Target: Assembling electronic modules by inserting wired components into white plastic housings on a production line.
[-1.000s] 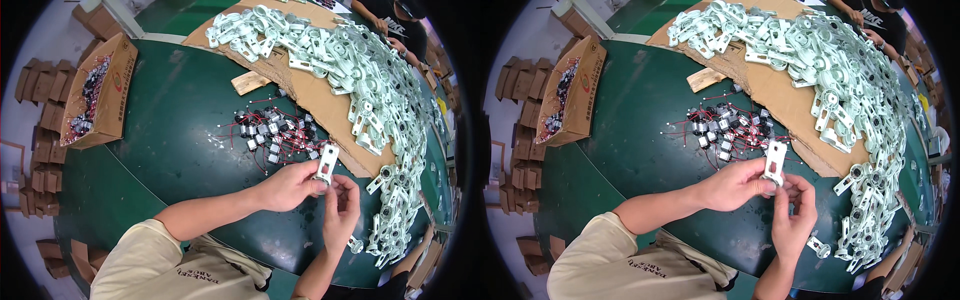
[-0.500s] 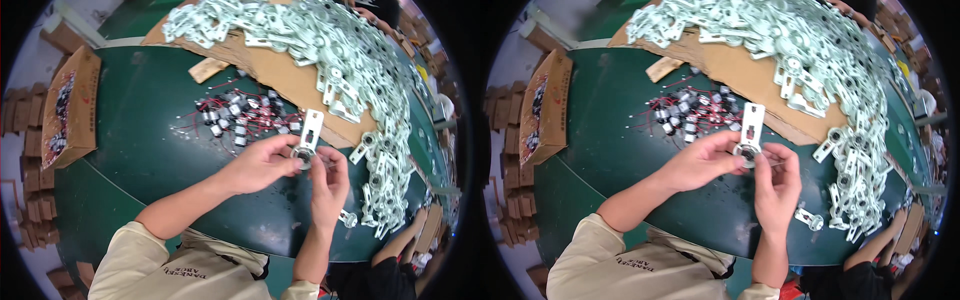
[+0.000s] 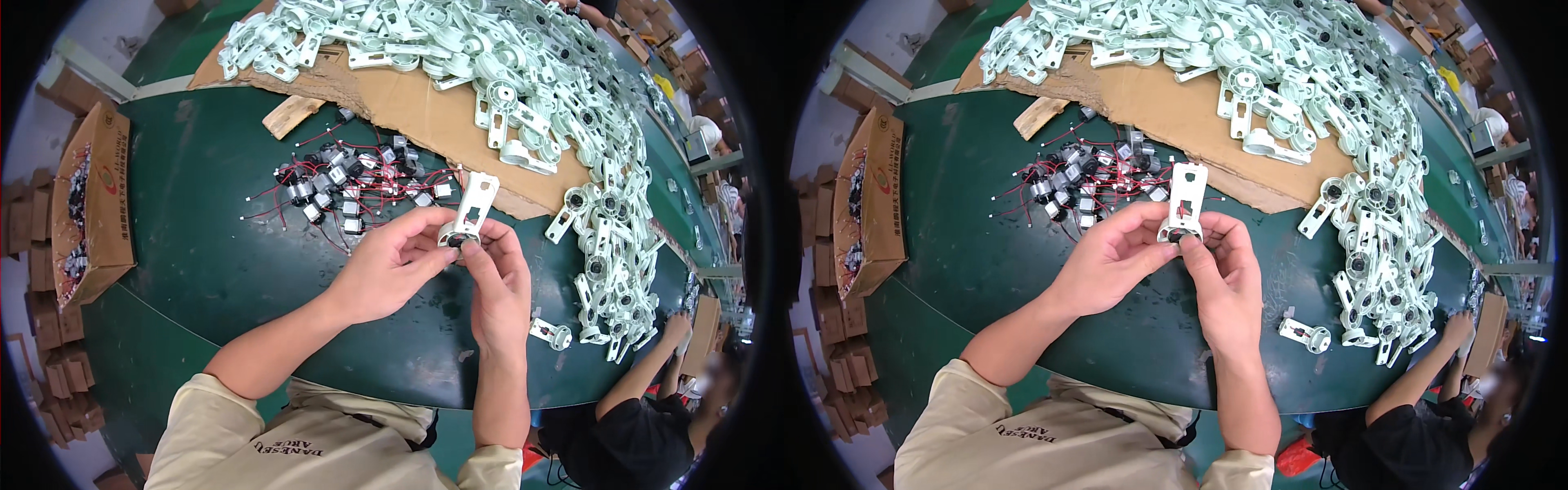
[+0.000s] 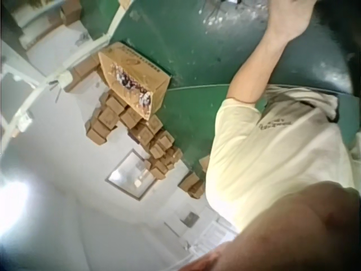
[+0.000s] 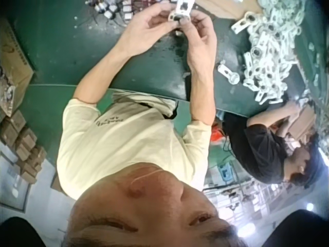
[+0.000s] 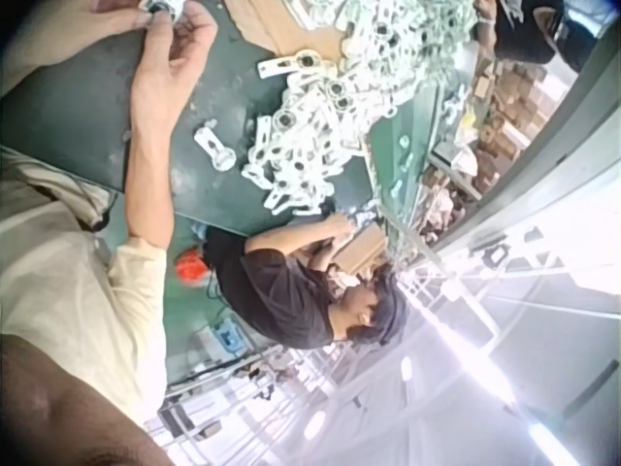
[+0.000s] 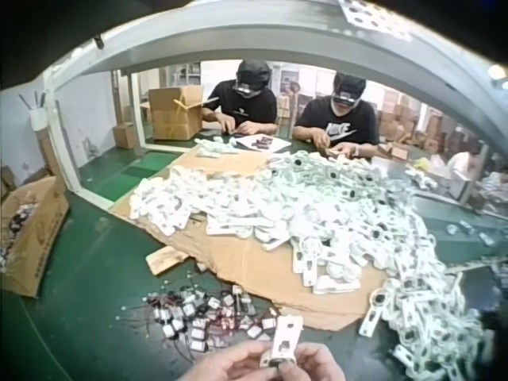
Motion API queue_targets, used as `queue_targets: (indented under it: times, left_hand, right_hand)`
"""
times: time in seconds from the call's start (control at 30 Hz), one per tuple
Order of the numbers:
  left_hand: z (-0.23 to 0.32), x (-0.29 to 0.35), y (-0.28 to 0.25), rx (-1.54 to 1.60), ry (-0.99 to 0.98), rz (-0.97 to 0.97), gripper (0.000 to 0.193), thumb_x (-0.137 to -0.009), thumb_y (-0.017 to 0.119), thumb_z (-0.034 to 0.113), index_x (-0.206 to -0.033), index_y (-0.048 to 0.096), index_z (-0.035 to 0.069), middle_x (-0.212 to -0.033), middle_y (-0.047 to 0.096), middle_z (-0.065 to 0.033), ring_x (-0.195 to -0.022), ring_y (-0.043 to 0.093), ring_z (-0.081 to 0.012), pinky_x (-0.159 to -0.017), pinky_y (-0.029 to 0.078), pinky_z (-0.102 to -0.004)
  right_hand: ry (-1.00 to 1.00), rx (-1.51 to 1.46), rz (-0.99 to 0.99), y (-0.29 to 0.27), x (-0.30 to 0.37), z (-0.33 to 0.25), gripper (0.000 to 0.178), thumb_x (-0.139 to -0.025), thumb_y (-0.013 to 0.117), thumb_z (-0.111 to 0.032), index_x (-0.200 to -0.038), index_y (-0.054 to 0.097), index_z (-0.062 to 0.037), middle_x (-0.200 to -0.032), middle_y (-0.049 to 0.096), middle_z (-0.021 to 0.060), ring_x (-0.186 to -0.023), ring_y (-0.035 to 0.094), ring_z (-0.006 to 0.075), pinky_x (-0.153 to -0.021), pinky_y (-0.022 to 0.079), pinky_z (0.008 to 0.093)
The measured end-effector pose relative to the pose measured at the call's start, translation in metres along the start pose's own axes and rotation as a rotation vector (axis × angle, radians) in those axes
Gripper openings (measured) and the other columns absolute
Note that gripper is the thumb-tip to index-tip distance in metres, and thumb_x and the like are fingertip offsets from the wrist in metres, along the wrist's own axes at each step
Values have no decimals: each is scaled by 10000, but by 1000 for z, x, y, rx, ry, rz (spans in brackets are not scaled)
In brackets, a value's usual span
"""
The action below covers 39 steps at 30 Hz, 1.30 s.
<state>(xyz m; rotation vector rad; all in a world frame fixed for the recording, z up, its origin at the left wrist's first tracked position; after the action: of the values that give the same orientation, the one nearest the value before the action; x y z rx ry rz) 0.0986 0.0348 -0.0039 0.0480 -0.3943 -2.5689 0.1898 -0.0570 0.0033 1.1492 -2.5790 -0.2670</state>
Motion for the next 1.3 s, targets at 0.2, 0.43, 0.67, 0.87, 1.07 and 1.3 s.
queue_targets:
  times: [0.2,0.43,0.67,0.87,1.07,1.3]
  left_hand:
    - [-1,1,0,-69,-17,-2,385,-951,608,-27,-1327,535,8,-1164,604,-41,-991,611,-107,-844,518,-263]
    - [8,5,-4,-350,137,95,354,-889,672,9,-1240,626,35,-1026,634,-96,-894,681,-172,-796,561,-293]
    - [10,6,-3,-320,126,93,357,-886,688,25,-1238,628,41,-1009,637,-80,-857,666,-149,-781,560,-277]
    - [10,4,-2,-403,165,86,359,-886,695,27,-1239,626,34,-967,634,-63,-847,663,-127,-755,558,-275]
    - [2,1,-7,-74,62,47,366,-928,647,2,-1290,598,-12,-1019,565,-33,-855,603,-82,-758,532,-226]
    - [9,3,-6,-108,121,38,367,-931,659,29,-1293,606,0,-1070,540,-42,-909,579,-88,-786,521,-227]
  right_hand:
    - [62,-86,-12,-1,-1,6,219,-966,602,-62,-1167,538,-3,-1067,607,58,-994,553,111,-926,443,275]
    - [89,-117,38,1,1,15,183,-975,566,-71,-1147,531,-17,-1076,600,60,-992,553,124,-929,437,293]
    - [53,-73,30,1,2,10,206,-962,602,-89,-1144,532,-23,-1074,600,57,-998,546,114,-935,431,286]
    - [61,-117,13,0,-1,10,228,-958,611,-85,-1156,530,-9,-1059,601,52,-996,554,113,-929,441,276]
    - [53,-112,-80,3,-1,2,281,-954,639,-50,-1204,526,9,-1095,624,65,-1016,574,119,-944,462,275]
    - [2,-64,-133,6,0,1,294,-973,604,-18,-1243,494,21,-1125,621,77,-1045,583,128,-959,465,279]
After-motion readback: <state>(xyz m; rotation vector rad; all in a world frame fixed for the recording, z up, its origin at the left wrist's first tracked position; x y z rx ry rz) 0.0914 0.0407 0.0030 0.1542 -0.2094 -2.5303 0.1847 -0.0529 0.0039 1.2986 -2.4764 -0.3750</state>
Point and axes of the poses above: each hand's wrist, its own x-axis away from the middle knuckle, its own y-axis out of the palm, z = x × y, the point moved 8 cm from there along -x, towards the middle knuckle
